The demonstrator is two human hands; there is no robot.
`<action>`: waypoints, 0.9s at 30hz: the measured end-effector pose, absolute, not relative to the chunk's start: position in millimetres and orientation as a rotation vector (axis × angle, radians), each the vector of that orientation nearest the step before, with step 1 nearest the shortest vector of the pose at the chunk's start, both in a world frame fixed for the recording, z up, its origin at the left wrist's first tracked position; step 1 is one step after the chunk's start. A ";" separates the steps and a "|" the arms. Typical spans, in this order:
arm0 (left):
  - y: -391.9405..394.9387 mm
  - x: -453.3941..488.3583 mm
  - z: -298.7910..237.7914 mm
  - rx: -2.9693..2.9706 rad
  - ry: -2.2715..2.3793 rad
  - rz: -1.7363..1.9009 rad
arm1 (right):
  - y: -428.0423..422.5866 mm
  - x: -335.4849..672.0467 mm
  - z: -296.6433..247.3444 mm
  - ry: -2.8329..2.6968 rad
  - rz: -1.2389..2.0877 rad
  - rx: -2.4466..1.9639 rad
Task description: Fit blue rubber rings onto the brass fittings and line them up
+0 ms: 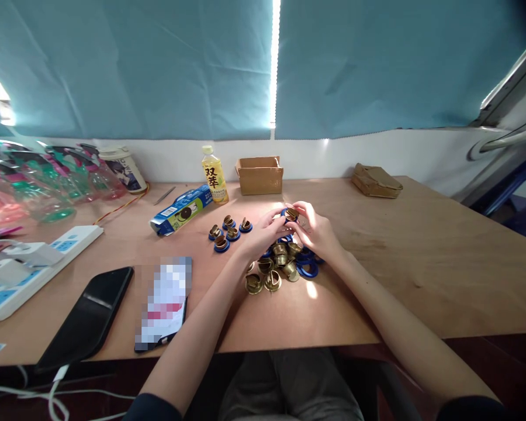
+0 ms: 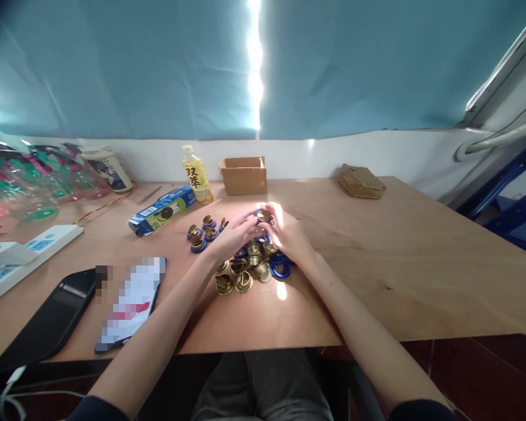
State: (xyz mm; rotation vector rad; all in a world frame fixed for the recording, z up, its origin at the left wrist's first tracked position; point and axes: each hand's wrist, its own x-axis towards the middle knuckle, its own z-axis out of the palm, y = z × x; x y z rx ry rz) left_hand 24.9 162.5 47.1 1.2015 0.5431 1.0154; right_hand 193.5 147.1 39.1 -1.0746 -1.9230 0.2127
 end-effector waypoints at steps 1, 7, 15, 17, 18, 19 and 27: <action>162.8 24.8 46.7 1.205 0.537 1.016 | 145.9 193.1 40.3 -1.926 0.234 -1.074; 166.9 21.8 45.6 1.222 0.535 1.044 | 147.9 190.6 47.9 -1.701 0.587 -0.935; 169.1 22.4 44.4 1.299 0.613 1.063 | 158.9 194.5 42.9 -1.737 0.461 -1.078; 168.7 23.3 43.6 1.325 0.645 1.073 | 158.2 194.3 41.4 -1.743 0.454 -1.066; 168.4 23.7 43.1 1.340 0.661 1.075 | 157.6 194.1 41.0 -1.729 0.485 -1.073; 168.1 24.1 42.6 1.356 0.677 1.075 | 156.9 193.9 40.7 -1.711 0.531 -1.084; 170.2 22.8 38.1 1.487 0.763 1.059 | 149.6 198.0 47.0 -1.751 0.520 -1.199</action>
